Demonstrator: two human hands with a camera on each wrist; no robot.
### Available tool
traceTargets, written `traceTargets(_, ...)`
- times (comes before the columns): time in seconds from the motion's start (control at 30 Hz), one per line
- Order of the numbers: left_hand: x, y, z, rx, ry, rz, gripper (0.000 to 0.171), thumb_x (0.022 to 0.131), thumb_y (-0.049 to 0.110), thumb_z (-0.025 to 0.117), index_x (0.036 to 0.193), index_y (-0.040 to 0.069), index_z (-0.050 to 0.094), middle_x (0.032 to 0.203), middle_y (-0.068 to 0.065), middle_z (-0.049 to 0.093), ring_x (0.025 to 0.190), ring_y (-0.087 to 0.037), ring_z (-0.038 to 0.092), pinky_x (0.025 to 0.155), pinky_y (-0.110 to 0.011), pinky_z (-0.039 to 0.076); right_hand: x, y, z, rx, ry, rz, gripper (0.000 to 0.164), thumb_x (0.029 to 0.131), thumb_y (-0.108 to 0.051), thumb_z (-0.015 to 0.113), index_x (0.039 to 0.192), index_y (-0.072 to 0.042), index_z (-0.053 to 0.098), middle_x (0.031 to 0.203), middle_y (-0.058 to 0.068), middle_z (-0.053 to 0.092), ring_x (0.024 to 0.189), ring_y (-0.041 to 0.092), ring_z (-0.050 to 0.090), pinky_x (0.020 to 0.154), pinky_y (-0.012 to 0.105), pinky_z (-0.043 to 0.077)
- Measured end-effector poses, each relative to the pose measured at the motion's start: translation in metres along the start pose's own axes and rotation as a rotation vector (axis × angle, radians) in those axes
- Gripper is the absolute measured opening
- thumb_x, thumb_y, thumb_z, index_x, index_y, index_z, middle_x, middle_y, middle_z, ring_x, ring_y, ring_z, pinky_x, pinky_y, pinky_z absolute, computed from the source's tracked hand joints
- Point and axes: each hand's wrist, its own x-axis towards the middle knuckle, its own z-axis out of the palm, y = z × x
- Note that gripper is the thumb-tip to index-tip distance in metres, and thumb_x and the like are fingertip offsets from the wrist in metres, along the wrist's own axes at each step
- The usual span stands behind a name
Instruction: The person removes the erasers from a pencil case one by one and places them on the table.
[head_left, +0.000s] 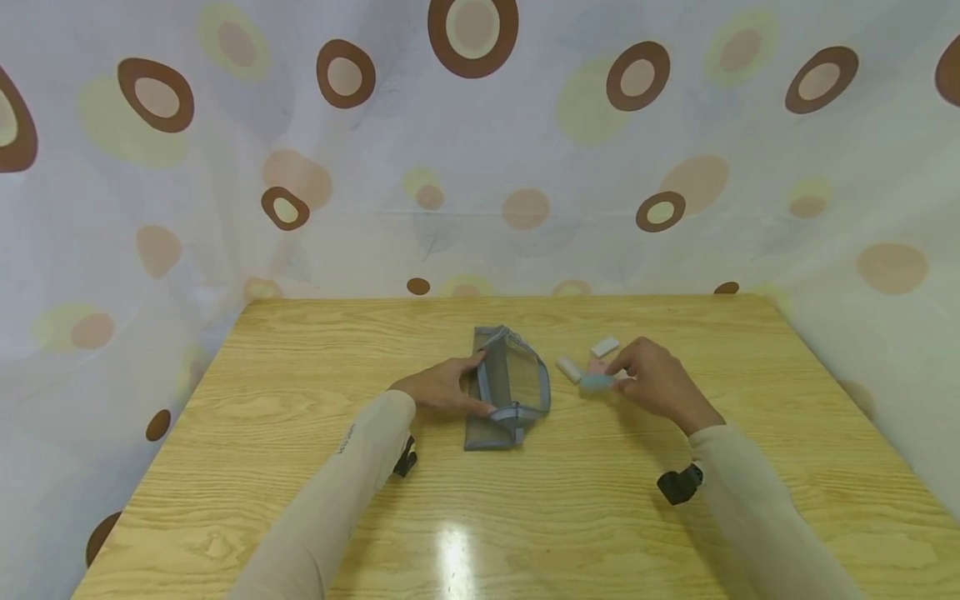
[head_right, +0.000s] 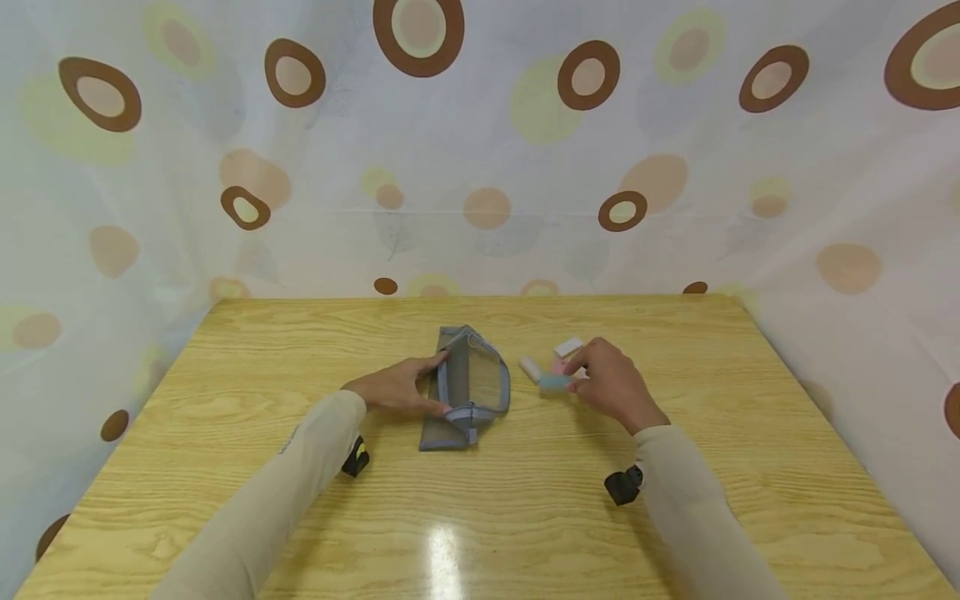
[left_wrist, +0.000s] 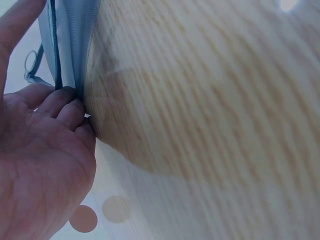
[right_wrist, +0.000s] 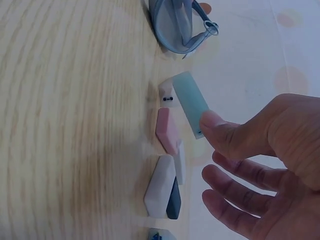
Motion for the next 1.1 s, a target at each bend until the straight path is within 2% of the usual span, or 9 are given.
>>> traceTargets(0.2,0.0,0.001,-0.001,0.012,0.003,0.002,0.106,0.089,0.038,0.08,0.164,0.013,0.01,0.168,-0.013,0.016,0.153,-0.032,0.017,0.122,-0.048,0.025,-0.002,0.003,0.004,0.005,-0.03,0.018,0.01,0.088,-0.003,0.076,0.096,0.001,0.078,0.109,0.021,0.065,0.091,0.036,0.064,0.074,0.052,0.056)
traceTargets(0.5,0.0,-0.001,0.0,0.014,0.003,-0.005,0.106,0.088,0.04,0.08,0.164,0.015,0.01,0.168,-0.012,0.015,0.154,-0.031,0.016,0.122,-0.048,0.025,-0.005,0.004,0.009,0.029,-0.058,0.074,0.009,0.086,-0.001,0.075,0.094,0.002,0.078,0.115,0.025,0.063,0.096,0.041,0.064,0.078,0.055,0.056)
traceTargets(0.9,0.0,-0.001,0.0,0.02,0.003,-0.006,0.106,0.088,0.04,0.08,0.164,0.014,0.01,0.168,-0.012,0.015,0.154,-0.03,0.016,0.122,-0.047,0.025,-0.007,0.008,0.017,-0.067,-0.047,0.058,0.008,0.081,-0.002,0.08,0.089,0.0,0.08,0.105,0.019,0.065,0.092,0.032,0.062,0.076,0.052,0.056)
traceTargets(1.1,0.0,-0.001,-0.001,0.01,0.003,-0.002,0.106,0.088,0.039,0.08,0.164,0.013,0.011,0.168,-0.013,0.015,0.154,-0.032,0.016,0.121,-0.049,0.025,-0.008,0.007,0.019,-0.071,-0.042,0.066,0.009,0.08,-0.001,0.081,0.089,0.001,0.08,0.106,0.02,0.065,0.093,0.033,0.062,0.077,0.053,0.056)
